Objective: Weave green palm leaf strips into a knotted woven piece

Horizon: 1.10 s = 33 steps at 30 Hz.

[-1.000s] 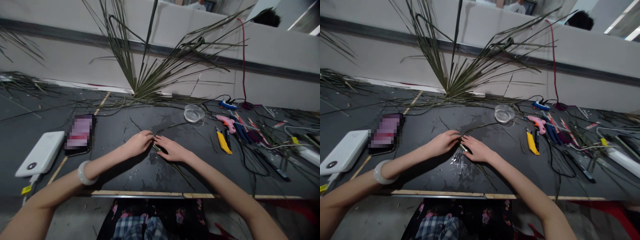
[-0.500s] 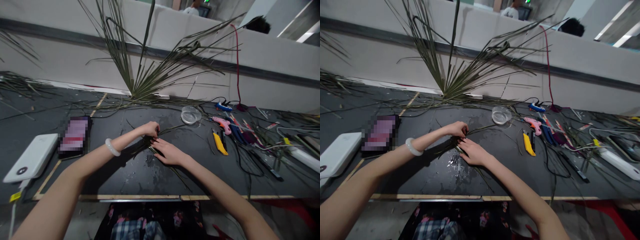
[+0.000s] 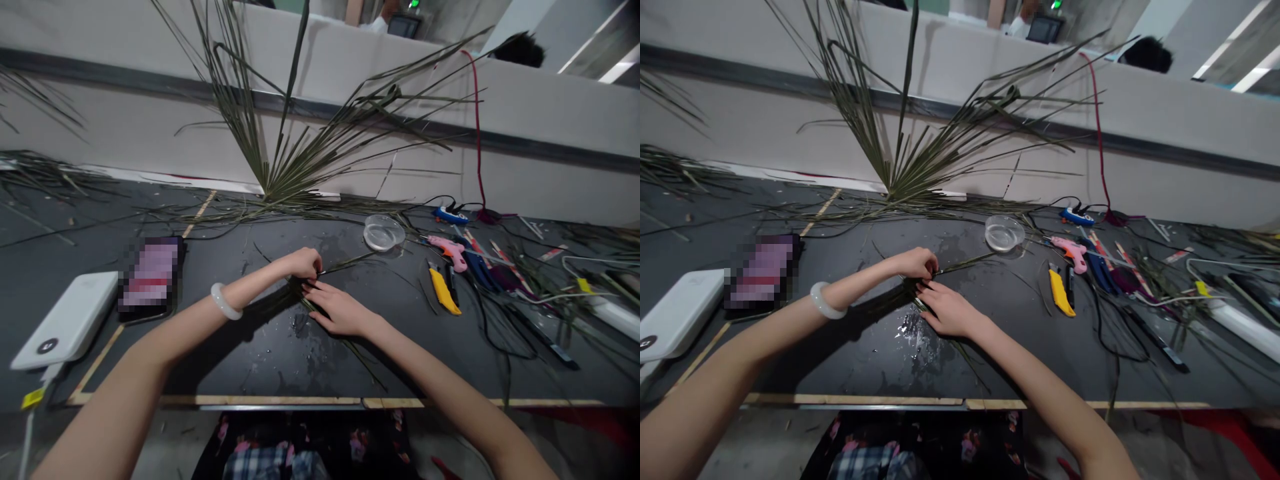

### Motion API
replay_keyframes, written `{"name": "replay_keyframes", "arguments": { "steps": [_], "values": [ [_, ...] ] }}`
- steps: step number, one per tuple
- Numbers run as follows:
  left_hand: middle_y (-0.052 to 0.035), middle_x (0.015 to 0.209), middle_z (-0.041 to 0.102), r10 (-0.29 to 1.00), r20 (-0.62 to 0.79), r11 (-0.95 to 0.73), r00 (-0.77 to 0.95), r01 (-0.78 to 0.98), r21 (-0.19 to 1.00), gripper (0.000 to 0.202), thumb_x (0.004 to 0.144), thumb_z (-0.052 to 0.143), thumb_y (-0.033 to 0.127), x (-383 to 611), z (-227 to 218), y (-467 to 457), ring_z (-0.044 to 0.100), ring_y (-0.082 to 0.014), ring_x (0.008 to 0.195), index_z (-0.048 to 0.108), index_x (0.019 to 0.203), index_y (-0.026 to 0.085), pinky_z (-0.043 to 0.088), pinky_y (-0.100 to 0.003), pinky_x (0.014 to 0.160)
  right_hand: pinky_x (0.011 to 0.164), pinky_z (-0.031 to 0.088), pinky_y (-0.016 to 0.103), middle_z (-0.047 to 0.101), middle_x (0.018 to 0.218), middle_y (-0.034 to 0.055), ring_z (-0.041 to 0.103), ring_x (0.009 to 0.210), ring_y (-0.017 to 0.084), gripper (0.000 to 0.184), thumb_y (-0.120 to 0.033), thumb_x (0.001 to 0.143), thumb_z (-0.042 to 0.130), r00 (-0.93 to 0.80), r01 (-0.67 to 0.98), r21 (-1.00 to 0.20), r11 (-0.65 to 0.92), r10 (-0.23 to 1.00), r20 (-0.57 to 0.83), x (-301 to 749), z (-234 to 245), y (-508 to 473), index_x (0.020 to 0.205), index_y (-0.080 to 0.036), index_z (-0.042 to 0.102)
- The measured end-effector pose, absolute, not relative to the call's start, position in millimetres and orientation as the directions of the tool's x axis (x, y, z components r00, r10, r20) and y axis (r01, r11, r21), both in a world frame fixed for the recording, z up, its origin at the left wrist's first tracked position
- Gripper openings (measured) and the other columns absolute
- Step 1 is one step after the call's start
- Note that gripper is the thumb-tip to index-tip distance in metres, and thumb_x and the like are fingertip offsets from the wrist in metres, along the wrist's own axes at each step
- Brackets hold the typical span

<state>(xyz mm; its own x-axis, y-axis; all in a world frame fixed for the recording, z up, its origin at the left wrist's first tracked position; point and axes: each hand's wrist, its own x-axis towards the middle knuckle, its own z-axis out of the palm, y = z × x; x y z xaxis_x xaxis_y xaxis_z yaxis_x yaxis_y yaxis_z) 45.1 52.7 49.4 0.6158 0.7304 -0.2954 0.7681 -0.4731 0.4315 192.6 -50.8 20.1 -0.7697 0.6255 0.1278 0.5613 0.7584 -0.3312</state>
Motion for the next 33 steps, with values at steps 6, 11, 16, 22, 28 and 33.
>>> {"name": "replay_keyframes", "arguments": {
  "steps": [6, 11, 16, 22, 28, 33],
  "values": [
    [-0.0041, 0.089, 0.072, 0.736, -0.239, -0.507, 0.633, 0.750, 0.425, 0.034, 0.061, 0.062, 0.005, 46.7, 48.0, 53.8, 0.065, -0.0155, 0.083, 0.073, 0.091, 0.015, 0.045, -0.017, 0.069, 0.113, 0.030, 0.045, 0.047, 0.139, 0.0186, 0.034, 0.136, 0.027, 0.042, -0.027, 0.090, 0.046, -0.775, 0.560, -0.337, 0.757, 0.622, 0.112, 192.5, 17.9, -49.7, 0.126, -0.006, 0.052],
    [-0.0044, 0.080, 0.071, 0.755, -0.247, -0.478, 0.608, 0.767, 0.428, 0.029, 0.060, 0.066, 0.009, 50.2, 50.7, 56.2, 0.065, -0.0151, 0.074, 0.072, 0.088, 0.012, 0.046, -0.017, 0.064, 0.113, 0.029, 0.047, 0.046, 0.139, 0.0193, 0.034, 0.136, 0.027, 0.040, -0.027, 0.089, 0.047, -0.775, 0.563, -0.347, 0.750, 0.625, 0.092, 192.8, 18.4, -48.8, 0.123, -0.008, 0.054],
    [-0.0035, 0.072, 0.070, 0.743, -0.283, -0.464, 0.607, 0.771, 0.436, 0.027, 0.056, 0.063, 0.009, 53.4, 51.2, 59.3, 0.062, -0.0151, 0.067, 0.072, 0.081, 0.012, 0.045, -0.019, 0.061, 0.112, 0.029, 0.048, 0.047, 0.138, 0.0186, 0.036, 0.135, 0.026, 0.038, -0.028, 0.090, 0.048, -0.778, 0.556, -0.352, 0.753, 0.621, 0.098, 193.6, 17.7, -48.0, 0.123, -0.010, 0.055],
    [-0.0007, 0.064, 0.066, 0.685, -0.326, -0.430, 0.651, 0.723, 0.541, 0.020, 0.056, 0.061, 0.013, 50.0, 44.4, 69.0, 0.056, -0.0120, 0.059, 0.070, 0.074, 0.012, 0.041, -0.018, 0.055, 0.111, 0.031, 0.047, 0.047, 0.139, 0.0174, 0.034, 0.136, 0.025, 0.041, -0.029, 0.091, 0.045, -0.775, 0.559, -0.341, 0.756, 0.623, 0.109, 194.1, 17.5, -48.7, 0.127, -0.011, 0.052],
    [0.0008, 0.071, 0.066, 0.558, -0.279, -0.358, 0.782, 0.530, 0.769, 0.015, 0.064, 0.062, 0.017, 28.9, 42.9, 73.8, 0.058, -0.0096, 0.066, 0.064, 0.078, 0.011, 0.044, -0.016, 0.063, 0.112, 0.031, 0.043, 0.045, 0.140, 0.0179, 0.033, 0.136, 0.024, 0.044, -0.029, 0.091, 0.044, -0.783, 0.564, -0.307, 0.767, 0.614, 0.095, 193.3, 17.5, -48.9, 0.130, -0.008, 0.050],
    [-0.0065, 0.093, 0.068, 0.565, -0.179, -0.283, 0.805, 0.393, 0.875, 0.019, 0.074, 0.063, 0.025, 13.6, 43.1, 73.2, 0.063, -0.0133, 0.085, 0.061, 0.087, 0.012, 0.048, -0.021, 0.073, 0.113, 0.030, 0.042, 0.045, 0.141, 0.0175, 0.033, 0.137, 0.024, 0.045, -0.029, 0.091, 0.045, -0.794, 0.559, -0.286, 0.778, 0.602, 0.086, 193.6, 18.2, -47.9, 0.130, -0.008, 0.050]
  ]
}}
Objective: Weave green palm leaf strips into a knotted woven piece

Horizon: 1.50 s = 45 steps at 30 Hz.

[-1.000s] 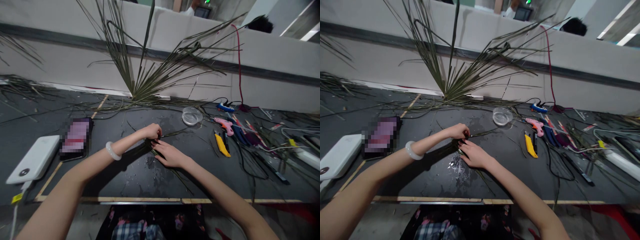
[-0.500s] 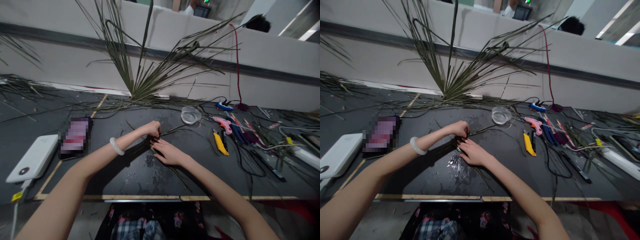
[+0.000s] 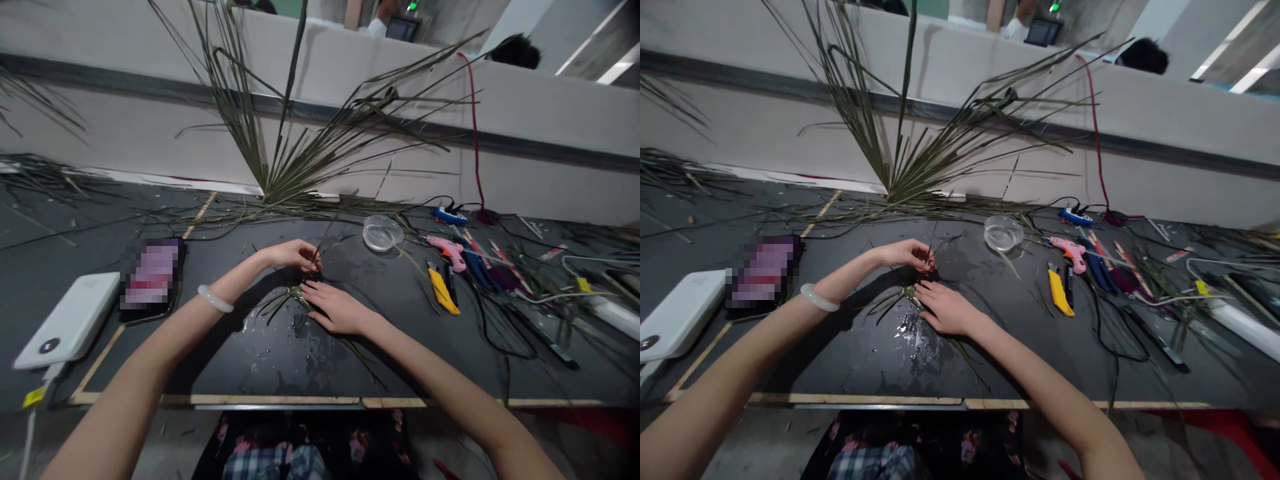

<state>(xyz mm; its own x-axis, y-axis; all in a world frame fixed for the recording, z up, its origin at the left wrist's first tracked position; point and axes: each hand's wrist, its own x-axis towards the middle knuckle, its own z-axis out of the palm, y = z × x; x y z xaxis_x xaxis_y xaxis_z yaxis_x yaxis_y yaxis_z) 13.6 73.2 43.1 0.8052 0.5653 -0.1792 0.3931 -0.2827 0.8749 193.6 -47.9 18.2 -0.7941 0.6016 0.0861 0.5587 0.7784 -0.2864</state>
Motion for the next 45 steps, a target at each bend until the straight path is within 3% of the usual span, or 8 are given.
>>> {"name": "replay_keyframes", "arguments": {
  "steps": [7, 12, 14, 18, 23, 32, 39, 45],
  "values": [
    [0.0005, 0.071, 0.063, 0.778, -0.124, -0.288, 0.616, 0.525, 0.801, 0.025, 0.073, 0.066, 0.027, 23.5, 28.0, 79.3, 0.062, -0.0131, 0.069, 0.062, 0.092, 0.010, 0.051, -0.023, 0.064, 0.113, 0.029, 0.045, 0.045, 0.142, 0.0147, 0.031, 0.137, 0.024, 0.044, -0.032, 0.090, 0.050, -0.835, 0.513, -0.299, 0.804, 0.549, 0.041, 197.1, 25.9, -35.9, 0.129, -0.011, 0.052],
    [-0.0131, 0.112, 0.060, 0.903, 0.045, -0.345, 0.426, 0.661, 0.666, 0.047, 0.073, 0.066, 0.018, 17.9, 39.3, 56.9, 0.060, -0.0226, 0.098, 0.053, 0.117, 0.009, 0.047, -0.035, 0.089, 0.114, 0.028, 0.044, 0.044, 0.142, 0.0133, 0.029, 0.138, 0.025, 0.045, -0.033, 0.090, 0.049, -0.845, 0.514, -0.267, 0.815, 0.535, 0.005, 198.3, 27.3, -32.7, 0.130, -0.011, 0.051],
    [-0.0139, 0.121, 0.055, 0.896, 0.113, -0.405, 0.430, 0.683, 0.607, 0.048, 0.074, 0.064, 0.014, 5.8, 47.5, 34.4, 0.055, -0.0243, 0.109, 0.051, 0.121, 0.011, 0.042, -0.037, 0.097, 0.114, 0.028, 0.044, 0.043, 0.143, 0.0127, 0.028, 0.138, 0.025, 0.045, -0.034, 0.092, 0.046, -0.833, 0.531, -0.262, 0.806, 0.552, 0.012, 198.7, 25.0, -34.8, 0.131, -0.012, 0.050],
    [-0.0089, 0.097, 0.065, 0.780, 0.077, -0.614, 0.621, 0.733, 0.292, 0.014, 0.085, 0.057, 0.020, -19.9, 49.4, -20.5, 0.062, -0.0225, 0.094, 0.065, 0.095, 0.015, 0.049, -0.034, 0.086, 0.113, 0.028, 0.046, 0.041, 0.145, 0.0123, 0.027, 0.139, 0.024, 0.045, -0.035, 0.093, 0.044, -0.819, 0.541, -0.281, 0.793, 0.572, 0.037, 198.9, 19.9, -39.4, 0.133, -0.014, 0.048],
    [-0.0096, 0.119, 0.062, 0.655, 0.088, -0.749, 0.751, 0.629, 0.206, 0.027, 0.092, 0.046, 0.019, -32.6, 30.8, -56.8, 0.056, -0.0197, 0.112, 0.061, 0.114, 0.014, 0.046, -0.031, 0.096, 0.114, 0.026, 0.045, 0.038, 0.147, 0.0130, 0.025, 0.139, 0.025, 0.048, -0.033, 0.094, 0.042, -0.811, 0.555, -0.276, 0.785, 0.584, 0.030, 197.9, 19.6, -42.4, 0.135, -0.010, 0.044],
    [-0.0149, 0.122, 0.059, 0.647, 0.064, -0.759, 0.760, 0.649, -0.044, 0.037, 0.084, 0.044, 0.005, -37.8, 20.9, -56.3, 0.055, -0.0234, 0.114, 0.058, 0.119, 0.005, 0.045, -0.032, 0.098, 0.116, 0.022, 0.043, 0.033, 0.149, 0.0150, 0.024, 0.140, 0.023, 0.049, -0.033, 0.094, 0.040, -0.816, 0.557, -0.257, 0.790, 0.578, 0.008, 197.2, 19.4, -42.8, 0.136, -0.008, 0.044],
    [-0.0160, 0.127, 0.056, 0.620, 0.074, -0.778, 0.782, 0.624, -0.072, 0.038, 0.082, 0.043, 0.004, -36.6, 18.3, -56.2, 0.049, -0.0247, 0.123, 0.058, 0.116, 0.004, 0.042, -0.034, 0.103, 0.116, 0.018, 0.043, 0.031, 0.149, 0.0145, 0.022, 0.141, 0.021, 0.048, -0.032, 0.094, 0.040, -0.821, 0.553, -0.260, 0.791, 0.571, -0.007, 197.0, 21.4, -41.5, 0.136, -0.009, 0.044],
    [-0.0119, 0.120, 0.061, 0.547, 0.082, -0.837, 0.833, 0.541, 0.086, 0.027, 0.091, 0.044, 0.017, -41.2, 28.3, -32.1, 0.061, -0.0194, 0.106, 0.063, 0.110, 0.010, 0.051, -0.029, 0.091, 0.116, 0.018, 0.043, 0.032, 0.149, 0.0136, 0.022, 0.141, 0.022, 0.047, -0.031, 0.093, 0.041, -0.817, 0.563, -0.256, 0.786, 0.576, -0.028, 196.4, 25.3, -42.2, 0.135, -0.010, 0.045]
  ]
}}
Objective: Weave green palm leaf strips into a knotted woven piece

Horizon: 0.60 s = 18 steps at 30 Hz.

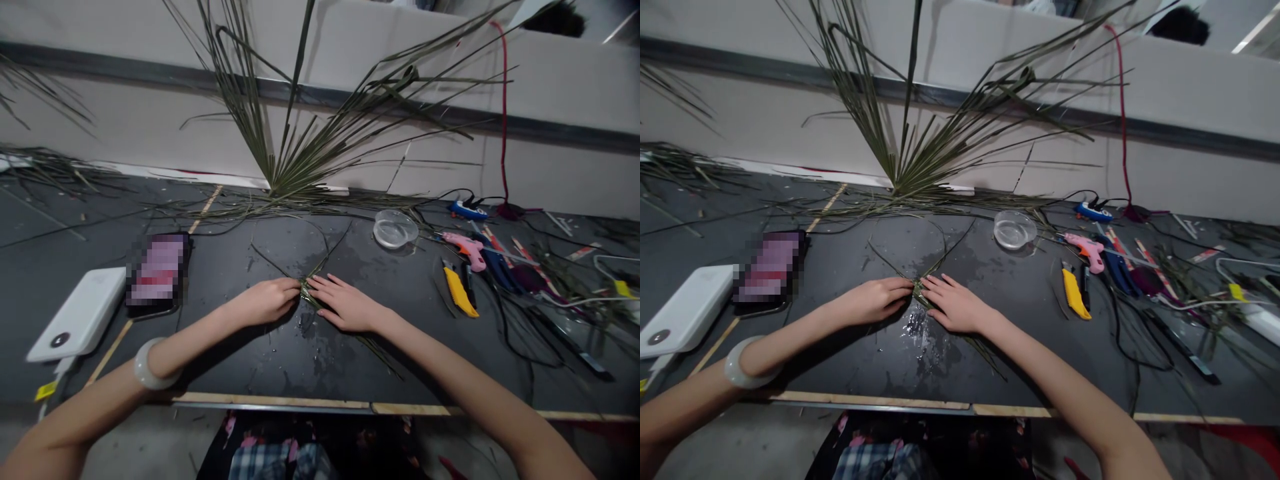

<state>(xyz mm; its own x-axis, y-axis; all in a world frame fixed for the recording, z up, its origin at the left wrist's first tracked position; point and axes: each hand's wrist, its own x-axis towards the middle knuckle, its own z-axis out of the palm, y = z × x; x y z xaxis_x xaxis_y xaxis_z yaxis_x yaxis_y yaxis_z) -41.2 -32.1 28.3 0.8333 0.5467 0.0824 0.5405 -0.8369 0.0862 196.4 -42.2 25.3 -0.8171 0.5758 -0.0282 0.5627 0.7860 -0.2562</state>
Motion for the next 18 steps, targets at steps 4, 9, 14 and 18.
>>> {"name": "replay_keyframes", "arguments": {
  "steps": [4, 9, 14, 18],
  "values": [
    [-0.0123, 0.125, 0.059, 0.485, 0.112, -0.874, 0.867, 0.475, 0.103, 0.033, 0.091, 0.044, 0.017, -44.4, 27.3, -24.8, 0.058, -0.0208, 0.112, 0.058, 0.120, 0.010, 0.050, -0.031, 0.094, 0.116, 0.017, 0.044, 0.033, 0.149, 0.0138, 0.023, 0.141, 0.022, 0.047, -0.031, 0.093, 0.041, -0.819, 0.560, -0.263, 0.785, 0.573, -0.032, 196.5, 25.1, -40.3, 0.135, -0.010, 0.044],
    [-0.0128, 0.125, 0.058, 0.464, 0.094, -0.886, 0.881, 0.461, 0.056, 0.033, 0.091, 0.040, 0.014, -42.3, 23.4, -28.4, 0.057, -0.0213, 0.114, 0.061, 0.116, 0.009, 0.050, -0.031, 0.095, 0.113, 0.025, 0.046, 0.038, 0.146, 0.0134, 0.030, 0.138, 0.024, 0.046, -0.033, 0.092, 0.047, -0.774, 0.600, -0.297, 0.743, 0.633, 0.017, 197.1, 26.6, -44.6, 0.134, -0.014, 0.046],
    [-0.0133, 0.130, 0.055, 0.465, 0.081, -0.885, 0.882, 0.459, 0.077, 0.034, 0.089, 0.042, 0.012, -42.7, 24.6, -27.6, 0.053, -0.0236, 0.120, 0.061, 0.116, 0.008, 0.046, -0.034, 0.100, 0.091, 0.047, 0.041, 0.061, 0.115, 0.0127, 0.055, 0.108, 0.026, 0.039, -0.037, 0.082, 0.062, -0.503, 0.806, -0.334, 0.488, 0.863, 0.045, 195.9, 36.3, -71.6, 0.114, -0.015, 0.058],
    [-0.0127, 0.138, 0.048, 0.442, 0.063, -0.895, 0.895, 0.435, 0.099, 0.038, 0.090, 0.040, 0.014, -46.3, 21.2, -24.4, 0.038, -0.0264, 0.133, 0.055, 0.124, 0.010, 0.036, -0.042, 0.109, 0.084, 0.047, 0.037, 0.062, 0.105, 0.0116, 0.057, 0.099, 0.025, 0.029, -0.022, 0.083, 0.059, -0.356, 0.899, -0.301, 0.319, 0.932, -0.075, 190.3, 42.9, -89.4, 0.112, -0.014, 0.057]
  ]
}}
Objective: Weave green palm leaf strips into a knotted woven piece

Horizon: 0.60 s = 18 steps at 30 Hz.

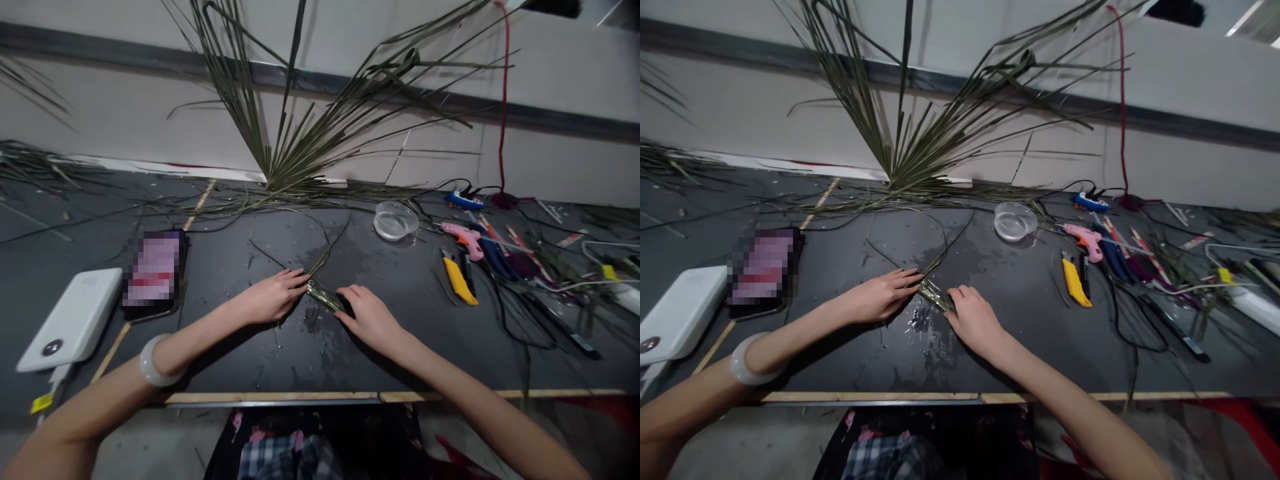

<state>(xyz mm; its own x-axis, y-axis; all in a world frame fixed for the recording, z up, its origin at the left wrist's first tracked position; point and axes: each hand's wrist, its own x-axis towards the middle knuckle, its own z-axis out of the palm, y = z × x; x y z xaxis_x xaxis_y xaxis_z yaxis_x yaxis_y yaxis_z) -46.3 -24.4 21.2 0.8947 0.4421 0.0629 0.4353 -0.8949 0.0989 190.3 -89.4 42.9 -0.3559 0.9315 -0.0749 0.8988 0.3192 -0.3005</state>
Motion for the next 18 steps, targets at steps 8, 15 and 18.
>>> {"name": "replay_keyframes", "arguments": {
  "steps": [8, 15, 18],
  "values": [
    [-0.0126, 0.141, 0.043, 0.462, 0.012, -0.865, 0.887, 0.448, 0.227, 0.041, 0.092, 0.037, 0.016, -51.2, 18.1, -23.8, 0.033, -0.0254, 0.136, 0.049, 0.131, 0.007, 0.037, -0.038, 0.109, 0.075, 0.042, 0.029, 0.065, 0.096, 0.0102, 0.060, 0.088, 0.020, 0.031, -0.009, 0.079, 0.055, -0.287, 0.908, -0.376, 0.187, 0.930, -0.230, 183.2, 54.6, -83.7, 0.110, -0.013, 0.057],
    [-0.0124, 0.140, 0.045, 0.447, 0.073, -0.877, 0.891, 0.421, 0.231, 0.039, 0.093, 0.038, 0.016, -52.5, 17.0, -23.2, 0.035, -0.0222, 0.135, 0.048, 0.130, 0.010, 0.037, -0.038, 0.109, 0.060, 0.040, 0.023, 0.065, 0.075, 0.0017, 0.057, 0.064, 0.012, 0.047, -0.012, 0.070, 0.064, -0.275, 0.717, -0.685, -0.130, 0.851, -0.448, 200.4, 46.0, -56.0, 0.116, -0.009, 0.055],
    [-0.0131, 0.139, 0.046, 0.441, 0.078, -0.882, 0.894, 0.417, 0.219, 0.039, 0.093, 0.037, 0.017, -52.8, 15.7, -22.8, 0.036, -0.0234, 0.134, 0.049, 0.129, 0.010, 0.036, -0.041, 0.109, 0.050, 0.033, 0.021, 0.060, 0.059, -0.0038, 0.048, 0.050, 0.008, 0.033, -0.022, 0.072, 0.065, -0.332, 0.608, -0.743, -0.280, 0.761, -0.558, 202.4, 49.6, -45.9, 0.103, -0.010, 0.063]
  ]
}}
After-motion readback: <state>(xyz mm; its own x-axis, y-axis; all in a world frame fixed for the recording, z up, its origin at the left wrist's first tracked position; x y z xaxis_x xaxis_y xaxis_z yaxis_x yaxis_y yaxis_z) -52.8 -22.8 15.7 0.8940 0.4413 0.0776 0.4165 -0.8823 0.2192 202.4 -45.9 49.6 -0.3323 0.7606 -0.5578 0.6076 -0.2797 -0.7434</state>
